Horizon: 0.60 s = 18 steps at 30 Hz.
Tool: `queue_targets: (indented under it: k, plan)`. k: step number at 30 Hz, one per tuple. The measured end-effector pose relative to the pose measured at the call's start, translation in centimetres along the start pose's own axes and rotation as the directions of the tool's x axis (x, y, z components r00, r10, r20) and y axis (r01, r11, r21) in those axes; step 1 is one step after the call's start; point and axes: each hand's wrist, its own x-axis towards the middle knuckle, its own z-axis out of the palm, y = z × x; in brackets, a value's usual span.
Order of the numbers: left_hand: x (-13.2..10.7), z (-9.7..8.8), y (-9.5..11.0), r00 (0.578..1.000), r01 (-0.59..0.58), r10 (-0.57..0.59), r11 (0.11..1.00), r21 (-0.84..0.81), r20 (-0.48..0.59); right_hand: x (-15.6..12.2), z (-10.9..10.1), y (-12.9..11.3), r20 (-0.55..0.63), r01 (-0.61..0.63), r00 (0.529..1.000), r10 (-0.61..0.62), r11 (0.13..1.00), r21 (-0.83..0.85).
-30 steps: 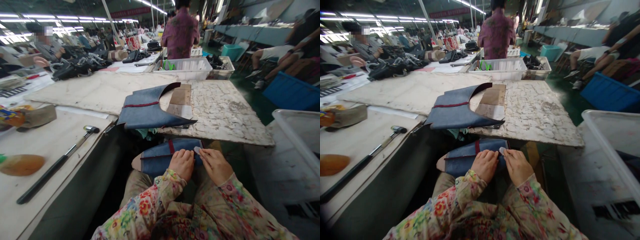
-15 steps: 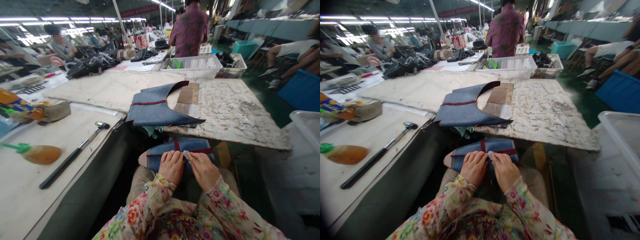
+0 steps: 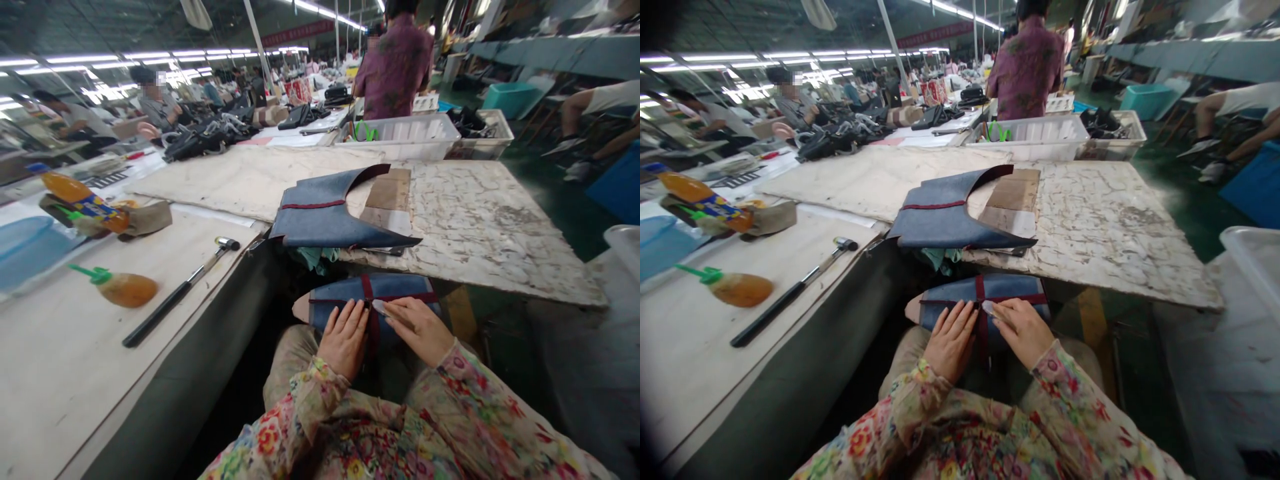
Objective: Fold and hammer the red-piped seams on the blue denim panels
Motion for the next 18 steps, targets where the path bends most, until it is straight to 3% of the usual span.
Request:
queue_targets:
  k: [4,8,13,18]
  plan:
    - [-0.4,0.0,0.0,1.0,0.016,-0.016,1.0,-0.012,-0.025,0.5,-0.6,0.1,0.104,-0.053,0.994,0.043,0.994,0.091]
    - [0.3,-0.6,0.0,0.994,0.098,-0.102,0.991,-0.096,-0.037,1.7,-1.5,0.2,0.214,-0.047,0.977,0.012,0.986,0.161]
    - [2.8,-1.7,0.0,0.98,0.199,-0.198,0.969,-0.145,0.023,3.8,-2.6,0.4,0.365,0.048,0.927,-0.088,0.992,0.119]
    - [3.6,-1.7,-0.1,0.991,0.131,-0.125,0.98,-0.153,0.048,4.6,-3.0,0.5,0.445,0.167,0.88,-0.167,0.985,0.04]
